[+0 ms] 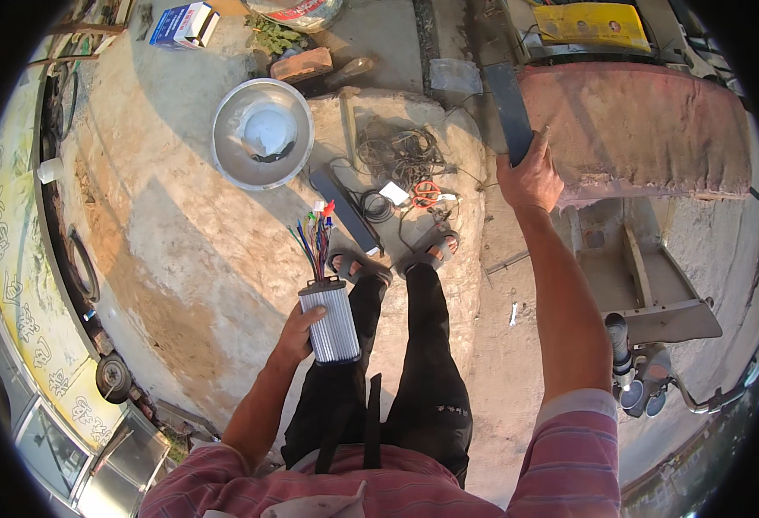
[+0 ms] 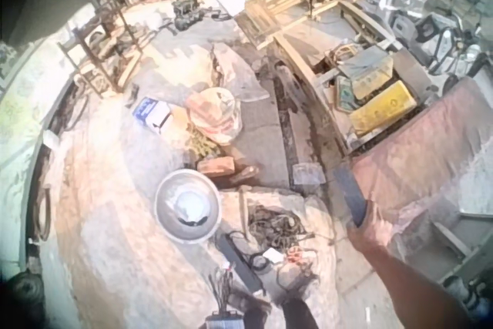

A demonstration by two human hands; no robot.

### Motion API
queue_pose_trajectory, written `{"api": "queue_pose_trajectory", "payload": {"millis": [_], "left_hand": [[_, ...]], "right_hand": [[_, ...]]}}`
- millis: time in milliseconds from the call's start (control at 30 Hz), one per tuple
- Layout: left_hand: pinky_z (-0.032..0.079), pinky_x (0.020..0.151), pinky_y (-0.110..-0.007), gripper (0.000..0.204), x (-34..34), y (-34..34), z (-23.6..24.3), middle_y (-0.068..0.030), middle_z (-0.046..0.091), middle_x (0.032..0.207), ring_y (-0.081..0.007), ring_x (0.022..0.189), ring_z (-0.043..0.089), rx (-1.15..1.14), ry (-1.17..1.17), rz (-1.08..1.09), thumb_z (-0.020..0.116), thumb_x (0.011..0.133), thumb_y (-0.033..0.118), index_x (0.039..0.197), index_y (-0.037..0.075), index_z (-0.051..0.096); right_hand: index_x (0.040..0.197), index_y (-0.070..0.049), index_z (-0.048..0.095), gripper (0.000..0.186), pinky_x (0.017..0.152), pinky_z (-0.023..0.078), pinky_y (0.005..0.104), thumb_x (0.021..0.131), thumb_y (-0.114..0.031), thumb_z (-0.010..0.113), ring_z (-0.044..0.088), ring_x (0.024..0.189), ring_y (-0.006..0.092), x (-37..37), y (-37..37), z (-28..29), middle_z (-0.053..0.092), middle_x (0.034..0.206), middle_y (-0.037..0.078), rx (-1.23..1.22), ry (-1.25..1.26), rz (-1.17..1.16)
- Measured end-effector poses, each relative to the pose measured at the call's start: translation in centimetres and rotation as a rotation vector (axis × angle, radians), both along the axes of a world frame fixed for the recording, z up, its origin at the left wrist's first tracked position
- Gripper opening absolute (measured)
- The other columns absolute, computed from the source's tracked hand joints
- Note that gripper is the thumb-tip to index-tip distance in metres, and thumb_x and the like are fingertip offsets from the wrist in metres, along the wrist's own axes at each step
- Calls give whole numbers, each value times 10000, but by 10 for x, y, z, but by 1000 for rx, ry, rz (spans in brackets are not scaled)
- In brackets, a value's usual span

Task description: The person opens the seat compartment of an electric tricycle to access the battery and controller. They then move to a workbench, pick up a controller unit, and use a multimeter to test electrical connections on the wiring harness. The person uses a screwdriver to adjust terminals while monitoring the multimeter readings.

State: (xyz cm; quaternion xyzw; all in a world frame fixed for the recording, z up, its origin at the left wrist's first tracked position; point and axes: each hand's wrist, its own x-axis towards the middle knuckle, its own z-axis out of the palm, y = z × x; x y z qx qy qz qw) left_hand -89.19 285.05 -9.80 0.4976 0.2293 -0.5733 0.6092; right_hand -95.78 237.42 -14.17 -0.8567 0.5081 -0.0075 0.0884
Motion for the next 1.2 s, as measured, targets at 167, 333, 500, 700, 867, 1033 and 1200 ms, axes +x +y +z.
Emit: {"api": "queue_pose_trajectory", "payload": {"millis": [167,333,500,700,867,1033,1200], "left_hand": [[604,872,-387,532,-11,-13,1,-97,692,1120,-214,975,718,19,-60,8,722,896,177,1369,15,541],[590,885,-392,564,-19,-31,3,-115,683,1146,-219,1000,702,-44,-61,12,731,888,170,1382,-4,521],[580,891,-374,562,-20,-57,4,-98,687,1137,-195,997,696,-77,-136,-14,733,880,172,1376,2,532],[593,902,-388,560,-19,-87,3,-101,707,1138,-217,1009,718,-148,-143,-40,735,875,171,1375,-4,553],[593,908,-393,568,-20,-102,1,-102,706,1150,-218,1024,715,-126,-140,-90,738,874,184,1377,-2,551],[599,884,-387,559,-19,-118,9,-95,707,1130,-213,1003,717,-124,-139,-86,741,875,194,1369,10,555],[609,861,-387,551,-15,-137,21,-93,701,1132,-215,983,720,-86,-122,-78,737,875,201,1361,20,551]], "right_hand": [[1435,-111,466,728,863,553,556,815,-402,713,693,1045,423,2,0,5,682,1204,181,24,23,-8],[1366,-110,496,657,859,557,552,805,-372,714,693,1046,419,1,-1,7,676,1187,175,58,-10,-2],[1367,-99,510,657,882,562,544,801,-360,718,692,1054,409,-1,-3,4,672,1193,172,45,-46,17],[1408,-64,499,727,892,562,531,791,-366,735,684,1065,395,-6,-7,-1,668,1186,187,34,-66,58],[1382,-39,512,741,868,565,517,767,-369,762,692,1016,382,-8,-9,-2,668,1137,177,54,-63,76],[1336,-57,540,667,900,546,522,764,-331,746,676,1045,396,-9,-9,-1,674,1129,188,77,-152,63],[1296,-30,528,692,852,563,483,732,-316,809,687,979,384,-11,-9,1,663,1092,183,48,-174,99]]}}
